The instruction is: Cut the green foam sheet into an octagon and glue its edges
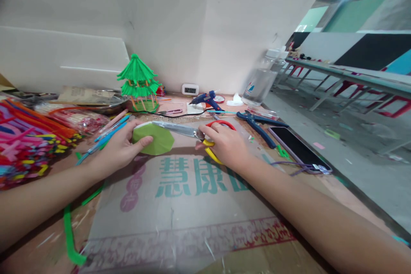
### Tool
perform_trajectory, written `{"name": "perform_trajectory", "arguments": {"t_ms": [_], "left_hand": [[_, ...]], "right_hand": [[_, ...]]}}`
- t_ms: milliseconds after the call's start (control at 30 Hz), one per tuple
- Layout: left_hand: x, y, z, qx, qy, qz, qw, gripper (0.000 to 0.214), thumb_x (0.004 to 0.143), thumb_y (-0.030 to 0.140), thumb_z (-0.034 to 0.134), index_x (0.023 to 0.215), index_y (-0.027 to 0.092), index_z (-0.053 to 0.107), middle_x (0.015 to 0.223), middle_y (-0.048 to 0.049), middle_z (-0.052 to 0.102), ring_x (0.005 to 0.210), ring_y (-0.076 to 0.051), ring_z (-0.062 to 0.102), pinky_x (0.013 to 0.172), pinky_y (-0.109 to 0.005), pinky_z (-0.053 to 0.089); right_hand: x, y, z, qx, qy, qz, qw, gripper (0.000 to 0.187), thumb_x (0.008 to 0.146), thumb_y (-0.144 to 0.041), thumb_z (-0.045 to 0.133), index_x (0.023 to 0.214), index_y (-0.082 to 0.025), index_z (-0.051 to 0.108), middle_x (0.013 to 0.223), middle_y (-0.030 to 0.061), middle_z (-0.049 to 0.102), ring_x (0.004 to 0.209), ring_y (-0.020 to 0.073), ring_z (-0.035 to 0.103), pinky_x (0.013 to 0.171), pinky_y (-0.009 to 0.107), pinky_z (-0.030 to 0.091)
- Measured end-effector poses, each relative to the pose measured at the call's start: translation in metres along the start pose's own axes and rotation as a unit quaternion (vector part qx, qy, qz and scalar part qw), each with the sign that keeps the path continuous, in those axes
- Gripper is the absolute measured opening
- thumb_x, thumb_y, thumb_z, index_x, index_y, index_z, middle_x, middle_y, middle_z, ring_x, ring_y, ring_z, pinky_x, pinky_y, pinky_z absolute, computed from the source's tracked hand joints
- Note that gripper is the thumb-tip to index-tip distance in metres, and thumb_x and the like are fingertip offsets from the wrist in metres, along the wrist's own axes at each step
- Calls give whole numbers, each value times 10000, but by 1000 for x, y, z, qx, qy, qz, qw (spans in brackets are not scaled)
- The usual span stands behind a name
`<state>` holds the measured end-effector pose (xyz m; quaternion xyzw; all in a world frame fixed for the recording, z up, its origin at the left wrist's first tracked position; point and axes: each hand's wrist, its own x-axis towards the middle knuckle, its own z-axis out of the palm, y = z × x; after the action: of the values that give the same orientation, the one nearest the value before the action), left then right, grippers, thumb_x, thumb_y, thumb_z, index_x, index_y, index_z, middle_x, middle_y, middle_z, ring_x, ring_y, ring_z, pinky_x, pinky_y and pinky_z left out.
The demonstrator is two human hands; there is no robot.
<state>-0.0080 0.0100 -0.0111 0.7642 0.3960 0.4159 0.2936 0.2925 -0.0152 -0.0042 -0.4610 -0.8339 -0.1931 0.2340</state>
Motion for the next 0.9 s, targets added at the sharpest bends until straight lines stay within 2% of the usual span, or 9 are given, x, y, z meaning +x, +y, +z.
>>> {"name": "perform_trajectory", "arguments": {"t_ms": [133,333,467,633,900], "left_hand": [[1,1,0,14,9,-12,1000,329,865,435,624,1120,230,584,1083,-41,676,974,-250,654,810,-365,546],[2,2,0,19,21,-21,999,307,858,426,630,1086,229,575,1035,-30,672,940,-234,654,781,-349,543],[2,0,0,25,29,-10,999,287,863,419,629,1072,233,567,1017,-28,663,935,-234,644,763,-348,538],[1,0,0,15,25,-11,1000,266,877,419,615,1058,230,562,995,-24,659,914,-224,637,774,-349,532],[0,3,0,36,15,18,999,258,903,397,587,1095,230,546,1045,-27,631,956,-215,619,799,-325,517]], "right_hand": [[2,0,-1,62,7,36,997,303,893,-451,632,1055,-194,636,879,58,653,760,197,583,652,294,398],[3,3,1,70,13,68,995,305,883,-437,633,1060,-189,615,870,67,646,714,200,563,627,308,390],[4,0,-1,61,11,53,997,284,882,-423,636,1049,-194,621,870,67,649,742,210,574,632,313,396],[5,-3,-4,71,4,37,997,242,881,-390,649,1040,-210,620,920,66,657,817,211,591,710,312,436],[2,-2,0,20,33,-9,999,327,880,-460,656,1066,-192,637,939,70,669,831,203,605,727,297,439]]}}
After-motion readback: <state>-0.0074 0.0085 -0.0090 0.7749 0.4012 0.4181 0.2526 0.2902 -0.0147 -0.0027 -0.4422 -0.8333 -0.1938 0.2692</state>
